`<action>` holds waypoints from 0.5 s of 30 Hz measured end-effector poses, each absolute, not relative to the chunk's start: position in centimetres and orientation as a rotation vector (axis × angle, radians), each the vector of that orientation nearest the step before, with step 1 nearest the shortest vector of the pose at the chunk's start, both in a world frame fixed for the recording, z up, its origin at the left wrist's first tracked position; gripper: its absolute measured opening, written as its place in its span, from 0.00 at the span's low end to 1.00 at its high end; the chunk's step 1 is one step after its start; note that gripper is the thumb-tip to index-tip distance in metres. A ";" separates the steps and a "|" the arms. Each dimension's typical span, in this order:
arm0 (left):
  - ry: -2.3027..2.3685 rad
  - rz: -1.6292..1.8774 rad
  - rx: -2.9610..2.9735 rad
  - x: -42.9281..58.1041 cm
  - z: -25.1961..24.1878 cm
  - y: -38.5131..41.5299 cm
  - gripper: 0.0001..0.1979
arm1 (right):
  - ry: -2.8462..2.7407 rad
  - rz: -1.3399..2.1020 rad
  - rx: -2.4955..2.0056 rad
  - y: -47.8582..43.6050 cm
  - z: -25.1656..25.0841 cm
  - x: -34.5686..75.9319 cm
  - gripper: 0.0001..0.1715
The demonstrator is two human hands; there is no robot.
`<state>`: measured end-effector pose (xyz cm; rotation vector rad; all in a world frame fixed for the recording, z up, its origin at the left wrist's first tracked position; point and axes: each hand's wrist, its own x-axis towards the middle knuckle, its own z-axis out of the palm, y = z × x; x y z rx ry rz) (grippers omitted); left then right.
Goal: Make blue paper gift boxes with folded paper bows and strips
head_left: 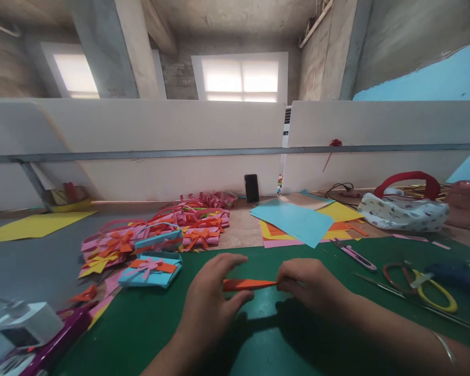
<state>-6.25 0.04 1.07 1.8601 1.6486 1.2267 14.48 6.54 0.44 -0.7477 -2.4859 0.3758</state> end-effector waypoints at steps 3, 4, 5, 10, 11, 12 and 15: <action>1.587 1.071 2.313 -6.2 0.4 -0.1 0.07 | -2.540 0.341 -0.713 6.5 0.3 14.4 0.10; 1.590 1.020 2.362 -6.2 0.3 -0.2 0.09 | -2.567 0.358 -0.736 6.5 0.4 14.3 0.11; 1.623 0.981 2.361 -6.3 0.2 -0.2 0.11 | -2.594 0.405 -0.783 6.6 0.5 14.3 0.11; 1.768 0.906 1.926 -6.7 1.4 0.1 0.10 | -2.615 0.834 -0.995 7.6 1.7 15.1 0.12; 1.761 0.905 1.852 -6.8 1.7 0.2 0.11 | -2.613 0.919 -0.990 7.8 2.0 15.4 0.12; 1.746 0.901 1.796 -6.9 1.9 0.3 0.12 | -2.610 1.012 -0.989 8.0 2.3 15.7 0.11; 1.696 0.891 1.654 -7.2 2.0 0.6 0.15 | -2.548 1.226 -1.038 8.6 2.5 16.2 0.10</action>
